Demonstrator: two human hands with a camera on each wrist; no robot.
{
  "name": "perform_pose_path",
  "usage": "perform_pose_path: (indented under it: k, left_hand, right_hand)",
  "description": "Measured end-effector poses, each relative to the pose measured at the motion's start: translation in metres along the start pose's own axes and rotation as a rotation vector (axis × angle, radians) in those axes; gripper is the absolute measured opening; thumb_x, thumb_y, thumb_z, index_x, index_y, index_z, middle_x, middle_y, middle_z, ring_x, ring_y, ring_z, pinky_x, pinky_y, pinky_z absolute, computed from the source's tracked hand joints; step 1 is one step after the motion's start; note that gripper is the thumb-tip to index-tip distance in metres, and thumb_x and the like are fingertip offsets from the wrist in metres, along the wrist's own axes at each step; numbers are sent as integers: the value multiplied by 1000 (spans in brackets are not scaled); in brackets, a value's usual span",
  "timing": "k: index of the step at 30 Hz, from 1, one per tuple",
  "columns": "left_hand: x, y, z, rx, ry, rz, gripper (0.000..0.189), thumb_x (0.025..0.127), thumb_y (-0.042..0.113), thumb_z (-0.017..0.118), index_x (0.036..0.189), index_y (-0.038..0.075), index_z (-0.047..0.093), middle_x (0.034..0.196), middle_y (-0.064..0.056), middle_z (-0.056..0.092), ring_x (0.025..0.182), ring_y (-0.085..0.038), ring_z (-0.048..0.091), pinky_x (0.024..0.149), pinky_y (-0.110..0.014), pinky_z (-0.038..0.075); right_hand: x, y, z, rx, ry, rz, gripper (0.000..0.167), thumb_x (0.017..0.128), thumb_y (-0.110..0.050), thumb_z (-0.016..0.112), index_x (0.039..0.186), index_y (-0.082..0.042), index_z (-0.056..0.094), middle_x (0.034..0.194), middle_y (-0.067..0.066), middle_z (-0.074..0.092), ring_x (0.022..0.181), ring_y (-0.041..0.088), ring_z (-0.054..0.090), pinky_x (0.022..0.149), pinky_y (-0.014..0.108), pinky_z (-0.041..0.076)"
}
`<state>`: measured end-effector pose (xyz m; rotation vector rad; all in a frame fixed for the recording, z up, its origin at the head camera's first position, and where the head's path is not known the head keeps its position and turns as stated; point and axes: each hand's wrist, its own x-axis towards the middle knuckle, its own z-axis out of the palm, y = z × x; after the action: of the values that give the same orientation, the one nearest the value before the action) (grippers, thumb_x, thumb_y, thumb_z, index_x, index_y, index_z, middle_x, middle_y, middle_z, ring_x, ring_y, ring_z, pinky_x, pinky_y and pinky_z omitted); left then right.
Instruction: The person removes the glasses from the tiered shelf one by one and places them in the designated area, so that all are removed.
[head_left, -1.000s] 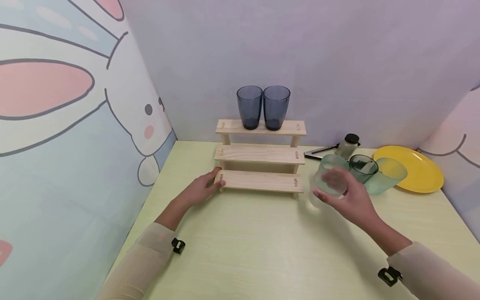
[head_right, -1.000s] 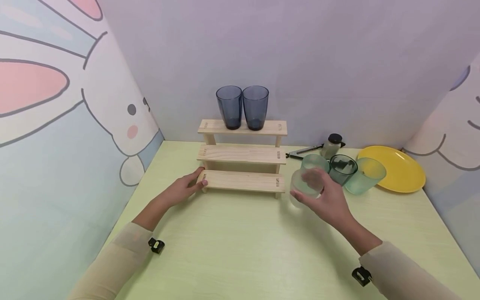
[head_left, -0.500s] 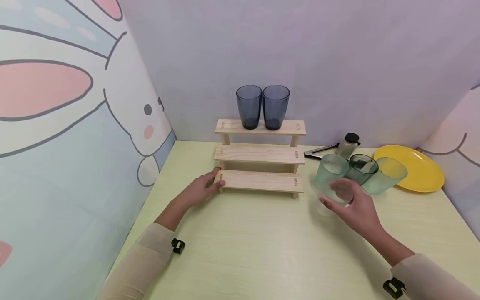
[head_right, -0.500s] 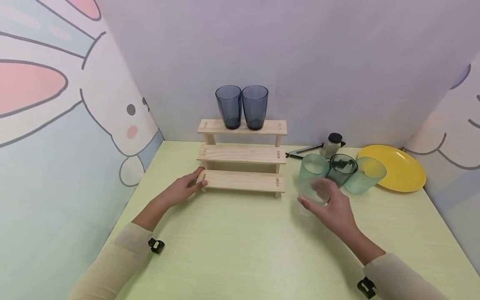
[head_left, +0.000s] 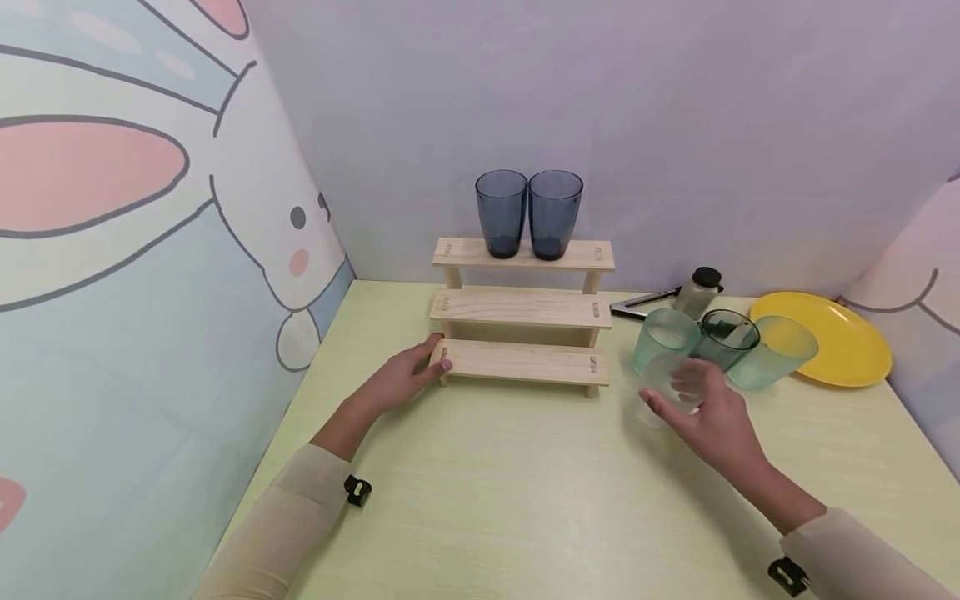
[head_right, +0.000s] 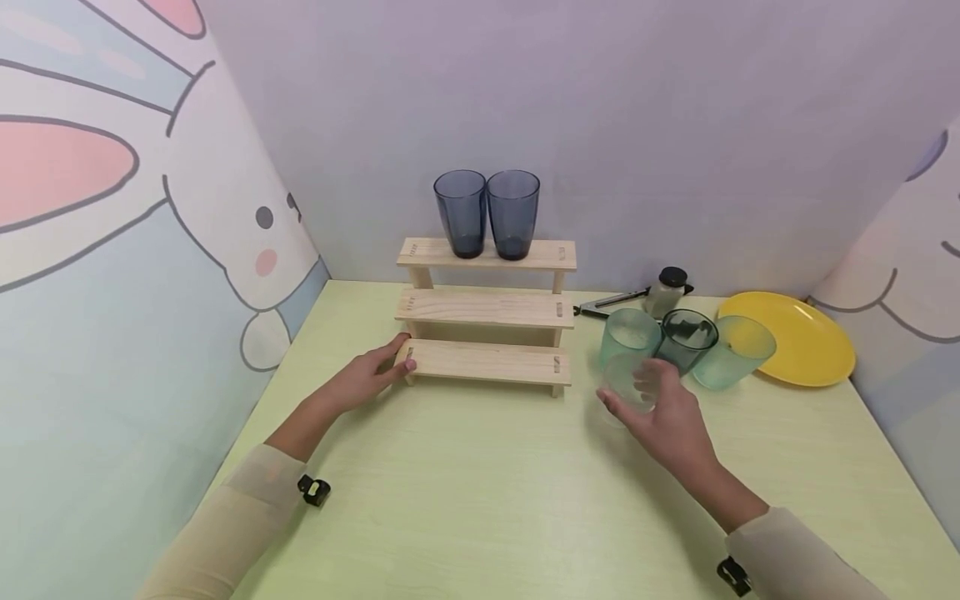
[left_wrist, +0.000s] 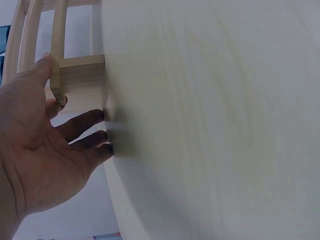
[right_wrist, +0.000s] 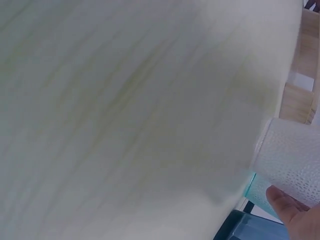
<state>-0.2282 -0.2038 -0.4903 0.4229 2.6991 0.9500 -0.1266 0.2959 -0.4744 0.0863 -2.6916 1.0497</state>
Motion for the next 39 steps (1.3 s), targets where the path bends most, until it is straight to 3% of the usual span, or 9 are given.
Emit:
perform_pose_path:
  k: [2,5,9,21,27,34,35,37,39]
  left_hand:
    - [0,0,0,0,-1,0,90,112,65,52,178,12,22,181,-17,31,167,-41,32,135,-61,31]
    - [0,1,-1,-6,-2,-2,89,112,64,53,178,12,22,180,-17,31,167,-41,32,135,-61,31]
    - [0,1,0,-4,-1,-1,89,112,64,53,178,12,22,181,-17,31,167,-41,32,135,-60,31]
    - [0,2,-2,-2,2,-2,89,112,63,54,178,11,23,180,-17,32,167,-40,33,136,-60,32]
    - [0,2,0,10,5,1,89,113,63,53,178,10,22,180,-18,31,167,-41,33,135,-60,32]
    - [-2,6,-3,-3,-3,-17,88,112,63,54,178,13,23,181,-17,31,168,-41,32,135,-61,32]
    - [-2,6,-3,-2,-4,-17,88,112,63,54,178,13,23,181,-17,31,168,-41,32,135,-61,32]
    - [-2,6,-3,0,-5,-19,88,112,63,54,178,13,22,181,-17,31,168,-41,32,135,-61,32]
    - [-2,6,-2,2,-4,-19,88,112,64,54,178,14,22,181,-16,31,168,-41,32,135,-61,32]
  right_hand:
    - [0,-1,-1,-5,-16,14,81,97,-44,87,148,3,47,128,29,75,112,46,76,87,34,65]
    - [1,-3,-1,-13,-34,31,85,98,-47,85,152,5,44,130,32,74,113,49,76,92,62,64]
    - [2,-4,-1,-18,-43,51,89,99,-49,83,155,6,41,132,33,73,115,51,74,94,70,61]
    - [3,-2,-1,-16,-48,70,93,98,-53,84,157,5,40,134,32,72,118,48,73,95,67,61]
    - [3,-3,-6,-56,-48,72,99,95,-54,86,159,5,39,134,33,70,112,47,74,87,60,63]
    - [8,-9,-20,-37,-17,34,95,96,-47,87,160,4,39,145,37,62,121,53,68,94,71,58]
    - [10,-10,-22,-35,-7,22,93,96,-45,88,160,4,40,142,34,64,122,51,68,95,69,59]
    - [14,-13,-27,-28,20,-1,90,95,-42,90,157,3,44,133,30,69,119,42,69,98,46,65]
    - [19,-16,-32,-26,49,-28,85,94,-40,91,154,3,48,124,25,72,111,25,71,93,20,62]
